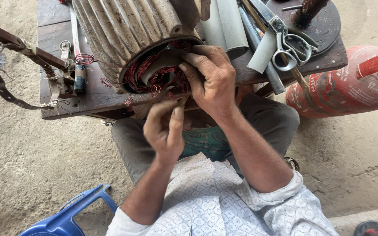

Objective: The person inserts white insulating paper into the slots of an electric motor stator containing copper windings. They use shears to cut the paper to size and tuck it between the coils. The person then rotates the stator to access different sections.

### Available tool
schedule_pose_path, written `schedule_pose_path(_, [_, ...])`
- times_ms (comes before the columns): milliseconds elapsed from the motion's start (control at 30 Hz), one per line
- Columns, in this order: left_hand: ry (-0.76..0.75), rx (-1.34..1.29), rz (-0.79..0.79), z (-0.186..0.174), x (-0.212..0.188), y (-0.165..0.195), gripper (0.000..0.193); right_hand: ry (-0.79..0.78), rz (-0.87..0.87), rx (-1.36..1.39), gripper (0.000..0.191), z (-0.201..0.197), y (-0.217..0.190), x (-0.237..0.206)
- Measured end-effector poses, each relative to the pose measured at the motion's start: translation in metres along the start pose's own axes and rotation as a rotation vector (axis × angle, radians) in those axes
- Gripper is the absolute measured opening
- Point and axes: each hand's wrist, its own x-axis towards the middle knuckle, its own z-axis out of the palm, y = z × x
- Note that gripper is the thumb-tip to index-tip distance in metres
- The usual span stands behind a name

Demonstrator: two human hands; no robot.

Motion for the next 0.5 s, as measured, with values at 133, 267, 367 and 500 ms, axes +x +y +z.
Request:
schedule_pose_path(133, [0.062, 0.296, 0.596, -0.033, 0.030, 0.017, 0.014, 0.001, 0.018, 0.017, 0.013, 0.002, -0.001, -0.002])
schedule_pose_path(267, [0.162, 0.466, 0.736, -0.059, 0.070, 0.039, 0.022, -0.023, 0.020, 0.010, 0.012, 0.001, 0.003, 0.005])
schedule_pose_path(367, [0.095, 0.500, 0.685, -0.061, 0.073, 0.047, 0.022, -0.066, 0.042, 0.042, 0.013, -0.001, 0.005, 0.005])
schedule_pose_path(500, [0.078, 0.475, 0.633, -0.063, 0.062, 0.040, 0.021, -0.048, 0.026, 0.123, 0.010, -0.001, 0.004, 0.000])
